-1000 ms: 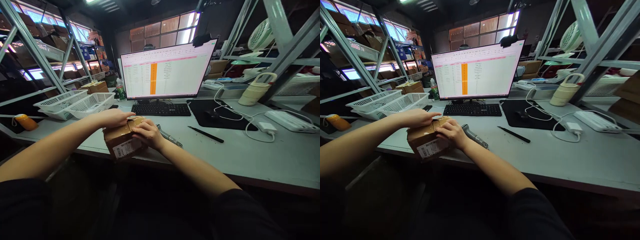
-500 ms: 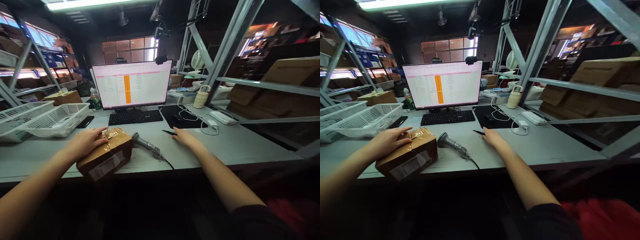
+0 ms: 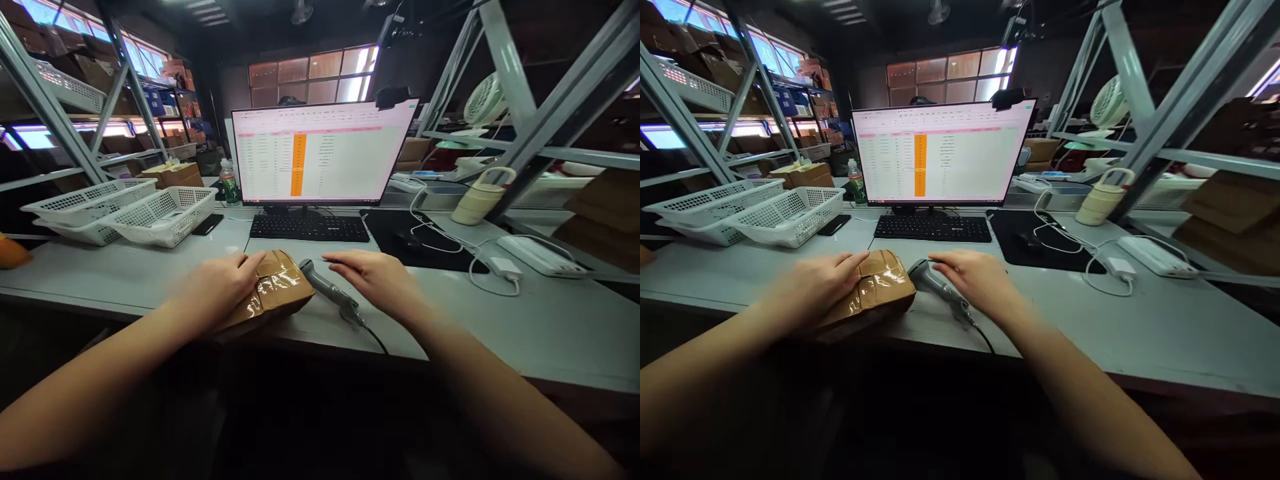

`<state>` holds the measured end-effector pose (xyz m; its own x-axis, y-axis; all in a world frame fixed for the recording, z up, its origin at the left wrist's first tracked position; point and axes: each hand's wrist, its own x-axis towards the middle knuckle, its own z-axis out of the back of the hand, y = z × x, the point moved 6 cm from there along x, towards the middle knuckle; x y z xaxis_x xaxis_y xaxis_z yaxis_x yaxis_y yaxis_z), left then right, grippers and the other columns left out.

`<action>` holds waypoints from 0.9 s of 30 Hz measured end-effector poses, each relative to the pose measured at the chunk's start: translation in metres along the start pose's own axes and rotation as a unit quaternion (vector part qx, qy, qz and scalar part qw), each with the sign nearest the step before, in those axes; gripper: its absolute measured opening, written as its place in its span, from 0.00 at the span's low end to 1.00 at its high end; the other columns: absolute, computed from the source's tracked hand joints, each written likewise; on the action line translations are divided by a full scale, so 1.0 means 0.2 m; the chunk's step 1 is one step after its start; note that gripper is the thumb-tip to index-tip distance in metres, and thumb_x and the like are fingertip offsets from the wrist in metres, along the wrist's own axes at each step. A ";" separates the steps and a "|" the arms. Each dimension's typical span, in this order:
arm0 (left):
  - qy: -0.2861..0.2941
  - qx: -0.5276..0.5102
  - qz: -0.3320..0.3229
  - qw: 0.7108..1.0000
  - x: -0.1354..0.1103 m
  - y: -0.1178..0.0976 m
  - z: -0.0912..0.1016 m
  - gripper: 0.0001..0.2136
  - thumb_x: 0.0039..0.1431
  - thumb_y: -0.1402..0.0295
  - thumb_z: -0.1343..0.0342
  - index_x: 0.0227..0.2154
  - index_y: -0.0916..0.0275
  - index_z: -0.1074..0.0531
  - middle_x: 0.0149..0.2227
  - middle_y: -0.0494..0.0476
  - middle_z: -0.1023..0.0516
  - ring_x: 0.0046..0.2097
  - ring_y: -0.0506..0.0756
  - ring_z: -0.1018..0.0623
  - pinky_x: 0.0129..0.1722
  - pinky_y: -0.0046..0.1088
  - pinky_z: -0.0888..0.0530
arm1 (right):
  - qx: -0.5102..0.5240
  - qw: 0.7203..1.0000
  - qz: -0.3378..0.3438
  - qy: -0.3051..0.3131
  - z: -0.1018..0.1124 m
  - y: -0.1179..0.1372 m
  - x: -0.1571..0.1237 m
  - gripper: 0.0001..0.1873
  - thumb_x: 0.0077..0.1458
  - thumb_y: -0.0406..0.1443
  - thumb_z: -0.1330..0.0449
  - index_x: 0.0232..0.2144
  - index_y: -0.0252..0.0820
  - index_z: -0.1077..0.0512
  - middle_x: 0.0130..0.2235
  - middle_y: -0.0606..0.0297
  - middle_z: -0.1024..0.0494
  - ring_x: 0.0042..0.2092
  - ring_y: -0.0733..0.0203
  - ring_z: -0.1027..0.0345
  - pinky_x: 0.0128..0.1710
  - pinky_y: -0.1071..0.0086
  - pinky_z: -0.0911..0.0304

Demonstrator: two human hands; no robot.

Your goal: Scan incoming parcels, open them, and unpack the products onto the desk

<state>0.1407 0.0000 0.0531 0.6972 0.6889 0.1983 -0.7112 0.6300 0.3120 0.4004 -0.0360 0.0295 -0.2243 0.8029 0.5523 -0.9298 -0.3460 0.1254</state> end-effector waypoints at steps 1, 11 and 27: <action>-0.001 0.006 -0.002 1.000 -0.01 -0.01 0.01 0.22 0.74 0.65 0.59 0.68 0.59 0.41 0.52 0.66 0.23 0.43 0.61 0.19 0.38 0.34 0.24 | -0.020 0.998 0.050 -0.021 0.05 0.13 0.00 0.16 0.69 0.39 0.44 0.55 0.51 0.23 0.42 0.65 0.17 0.39 0.59 0.24 0.35 0.68 0.36; -0.047 0.027 -0.029 0.998 -0.08 -0.08 0.03 0.20 0.73 0.71 0.57 0.63 0.63 0.36 0.49 0.67 0.23 0.43 0.61 0.19 0.37 0.34 0.24 | -0.195 0.939 0.266 -0.101 0.12 0.65 0.03 0.14 0.66 0.25 0.46 0.36 0.41 0.23 0.32 0.62 0.21 0.34 0.57 0.36 0.30 0.62 0.47; 0.001 0.023 -0.018 1.000 -0.09 -0.05 0.03 0.18 0.71 0.72 0.55 0.60 0.59 0.33 0.47 0.64 0.23 0.39 0.60 0.20 0.34 0.33 0.27 | -0.281 0.938 0.200 -0.030 0.08 0.60 0.11 0.13 0.56 0.22 0.44 0.26 0.39 0.25 0.25 0.55 0.27 0.30 0.55 0.38 0.25 0.61 0.57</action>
<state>0.1350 -0.0208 0.0516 0.7215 0.6676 0.1837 -0.6812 0.6365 0.3617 0.2898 -0.0683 0.0698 -0.5868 0.6291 0.5098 -0.7855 -0.2895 -0.5469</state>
